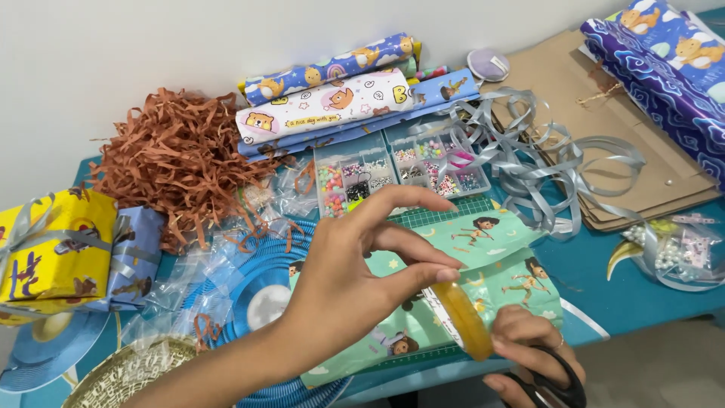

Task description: Wrapping a small cardboard box with decorative paper using tape and scissors

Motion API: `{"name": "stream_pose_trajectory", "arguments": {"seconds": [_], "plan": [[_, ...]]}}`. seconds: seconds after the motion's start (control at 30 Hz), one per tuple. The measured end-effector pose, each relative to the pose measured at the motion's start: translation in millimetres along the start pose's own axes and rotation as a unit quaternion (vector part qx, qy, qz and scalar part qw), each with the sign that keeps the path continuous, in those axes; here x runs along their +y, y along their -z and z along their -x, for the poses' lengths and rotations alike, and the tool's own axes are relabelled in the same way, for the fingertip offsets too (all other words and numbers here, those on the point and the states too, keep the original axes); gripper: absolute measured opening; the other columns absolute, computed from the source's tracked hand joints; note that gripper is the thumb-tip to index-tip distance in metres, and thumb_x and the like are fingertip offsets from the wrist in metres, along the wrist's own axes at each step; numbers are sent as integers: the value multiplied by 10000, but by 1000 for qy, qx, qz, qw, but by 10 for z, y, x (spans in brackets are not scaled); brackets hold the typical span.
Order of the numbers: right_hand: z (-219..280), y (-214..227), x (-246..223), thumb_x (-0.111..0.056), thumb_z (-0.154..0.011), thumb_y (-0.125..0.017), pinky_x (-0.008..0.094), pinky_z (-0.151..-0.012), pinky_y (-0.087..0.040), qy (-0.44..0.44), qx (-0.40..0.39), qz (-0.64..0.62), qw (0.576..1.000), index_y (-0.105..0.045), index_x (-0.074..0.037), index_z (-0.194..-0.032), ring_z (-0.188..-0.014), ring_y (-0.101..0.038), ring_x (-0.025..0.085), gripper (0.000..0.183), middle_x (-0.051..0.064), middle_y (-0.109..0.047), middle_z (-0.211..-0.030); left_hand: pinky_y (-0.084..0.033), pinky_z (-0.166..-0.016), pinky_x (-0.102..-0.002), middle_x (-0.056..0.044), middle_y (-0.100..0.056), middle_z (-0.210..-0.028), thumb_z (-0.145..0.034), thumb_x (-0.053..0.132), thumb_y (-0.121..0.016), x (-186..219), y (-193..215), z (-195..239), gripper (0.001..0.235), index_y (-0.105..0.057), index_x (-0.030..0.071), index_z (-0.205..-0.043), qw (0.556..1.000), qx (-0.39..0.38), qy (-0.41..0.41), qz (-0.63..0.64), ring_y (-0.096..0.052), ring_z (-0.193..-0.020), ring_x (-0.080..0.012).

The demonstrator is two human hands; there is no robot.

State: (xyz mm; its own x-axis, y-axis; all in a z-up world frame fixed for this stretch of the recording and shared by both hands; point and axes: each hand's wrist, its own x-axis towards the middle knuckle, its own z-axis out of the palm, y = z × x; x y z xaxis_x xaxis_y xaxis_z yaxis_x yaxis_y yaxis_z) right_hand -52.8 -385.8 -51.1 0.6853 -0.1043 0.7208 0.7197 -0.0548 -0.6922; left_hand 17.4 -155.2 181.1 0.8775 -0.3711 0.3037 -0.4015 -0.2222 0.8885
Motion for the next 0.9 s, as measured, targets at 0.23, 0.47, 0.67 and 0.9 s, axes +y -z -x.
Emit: {"name": "stream_pose_trajectory", "arguments": {"seconds": [0.23,0.47,0.67,0.9], "plan": [[-931,546,-405,-215,-797,-900,371,-774,-555,-447,-246,169,843,-837,-83,-855,-803,-757,227,158,86,-709,-856,-540,-619,-217,131,-834,-806,-834,103,-782,38,274,-31,534,-556,266,-1289,982,-16,-52,-180,-842,-778,-37],[-1962,220,-535,-915,-698,-680,284,-660,-459,-266,-477,608,576,-600,-311,-736,-652,-701,104,610,-125,-664,-643,-451,-481,-288,80,-831,-870,-862,58,-675,252,352,57,490,-521,198,-1306,962,13,-106,-252,-555,-408,-82],[-2189,-162,-904,-1112,-629,-468,276,-674,-463,-237,-513,723,397,-591,-351,-789,-779,-707,110,787,-152,-738,-702,-548,-693,-346,89,-810,-866,-850,52,-657,276,275,171,517,-504,222,-1313,960,31,-115,-254,-809,-851,-181],[-2101,-89,-1088,-1141,-547,-450,285,-683,-448,-203,-477,764,383,-623,-506,-944,-861,-743,115,769,-163,-770,-767,-529,-699,-356,9,-772,-872,-884,11,-631,335,135,221,490,-473,166,-1320,959,-1,-140,-247,-776,-906,-214]]}}
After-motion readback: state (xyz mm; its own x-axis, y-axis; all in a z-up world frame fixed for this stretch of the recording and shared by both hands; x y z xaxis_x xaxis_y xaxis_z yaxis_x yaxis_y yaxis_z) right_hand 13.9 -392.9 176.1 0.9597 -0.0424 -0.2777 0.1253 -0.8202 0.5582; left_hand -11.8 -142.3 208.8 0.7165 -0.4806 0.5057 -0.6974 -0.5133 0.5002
